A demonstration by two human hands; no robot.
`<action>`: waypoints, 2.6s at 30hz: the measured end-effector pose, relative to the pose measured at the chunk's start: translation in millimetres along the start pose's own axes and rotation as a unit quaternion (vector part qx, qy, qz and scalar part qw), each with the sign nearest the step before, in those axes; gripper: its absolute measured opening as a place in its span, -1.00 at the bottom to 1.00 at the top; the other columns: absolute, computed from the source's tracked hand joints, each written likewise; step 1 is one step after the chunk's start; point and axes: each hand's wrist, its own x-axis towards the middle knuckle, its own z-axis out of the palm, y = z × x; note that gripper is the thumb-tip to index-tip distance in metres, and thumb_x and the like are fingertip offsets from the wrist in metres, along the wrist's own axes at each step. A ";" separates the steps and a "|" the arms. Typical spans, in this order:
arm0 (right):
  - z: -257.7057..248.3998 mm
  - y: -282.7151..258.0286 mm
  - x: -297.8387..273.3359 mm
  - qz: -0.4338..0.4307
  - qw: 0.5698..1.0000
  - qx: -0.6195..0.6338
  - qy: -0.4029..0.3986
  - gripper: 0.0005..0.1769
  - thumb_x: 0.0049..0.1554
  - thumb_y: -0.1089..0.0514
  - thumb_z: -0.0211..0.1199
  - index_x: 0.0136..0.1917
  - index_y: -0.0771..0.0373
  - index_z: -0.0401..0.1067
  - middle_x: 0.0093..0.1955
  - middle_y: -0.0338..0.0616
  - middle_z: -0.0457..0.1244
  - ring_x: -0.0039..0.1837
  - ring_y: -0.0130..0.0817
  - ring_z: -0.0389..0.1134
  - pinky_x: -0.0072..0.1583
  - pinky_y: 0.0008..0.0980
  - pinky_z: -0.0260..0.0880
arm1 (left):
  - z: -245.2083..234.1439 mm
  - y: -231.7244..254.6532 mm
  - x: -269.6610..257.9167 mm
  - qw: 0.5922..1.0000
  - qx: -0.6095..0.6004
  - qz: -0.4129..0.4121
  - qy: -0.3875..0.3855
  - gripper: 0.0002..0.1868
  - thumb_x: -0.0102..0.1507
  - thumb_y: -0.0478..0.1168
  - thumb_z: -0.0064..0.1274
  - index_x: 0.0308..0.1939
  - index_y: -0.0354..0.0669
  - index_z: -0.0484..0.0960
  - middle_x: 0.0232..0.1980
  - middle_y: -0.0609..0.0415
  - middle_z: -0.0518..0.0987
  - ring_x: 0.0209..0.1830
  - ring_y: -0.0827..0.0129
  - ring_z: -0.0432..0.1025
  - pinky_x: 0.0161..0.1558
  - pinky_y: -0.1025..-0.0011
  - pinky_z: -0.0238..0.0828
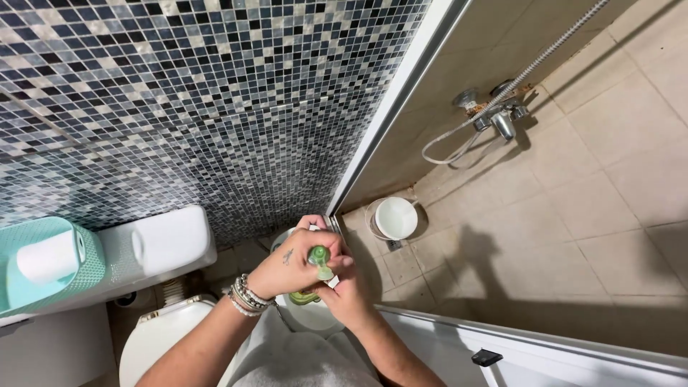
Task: Cleaning a bathroom sink using a sponge and cleaning liquid, and filling a bucket with water.
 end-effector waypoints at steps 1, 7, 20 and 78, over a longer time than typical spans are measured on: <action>4.4 9.9 -4.8 0.006 0.998 -0.050 0.025 -0.56 -0.07 0.20 0.51 0.04 0.29 0.42 0.10 0.02 0.31 0.12 -0.05 0.41 0.11 -0.23 0.44 | 0.2 -2.7 -0.9 1.000 0.013 -0.011 0.023 -0.59 0.30 -0.05 0.14 -0.55 0.12 0.29 -0.44 0.47 0.39 -0.20 0.55 0.20 0.30 0.40 0.04; 15.2 -4.1 0.0 0.014 0.995 -0.072 0.074 -0.55 0.03 0.20 0.40 0.17 0.28 0.37 0.04 0.00 0.36 0.06 -0.03 0.46 0.00 -0.19 0.48 | 2.4 4.1 -6.1 0.995 0.035 0.001 0.094 -0.63 0.30 -0.15 0.06 -0.56 0.09 0.27 -0.55 0.47 0.41 -0.53 0.63 0.16 0.31 0.39 0.04; 2.2 4.4 9.0 0.113 0.799 0.552 -0.208 -0.20 0.03 -0.19 0.46 0.31 0.37 0.29 0.23 0.06 0.31 0.30 -0.08 0.35 0.29 -0.03 0.38 | -24.0 21.8 -5.7 0.981 -0.181 0.054 0.033 -0.50 0.43 -0.19 -0.02 -0.66 -0.07 0.44 -0.70 0.15 0.54 -0.52 0.29 0.41 -0.14 0.31 0.34; -28.8 5.5 -3.2 0.023 0.961 -0.230 0.153 -0.18 -0.13 -0.31 0.56 0.25 0.12 0.37 0.02 -0.14 0.31 0.08 -0.05 0.40 0.13 -0.17 0.42 | 2.2 -12.6 -14.5 0.937 0.285 -0.197 0.040 -0.52 0.40 0.22 -0.11 -0.03 -0.15 0.39 -0.21 -0.17 0.50 -0.20 -0.25 0.51 -0.11 -0.11 0.48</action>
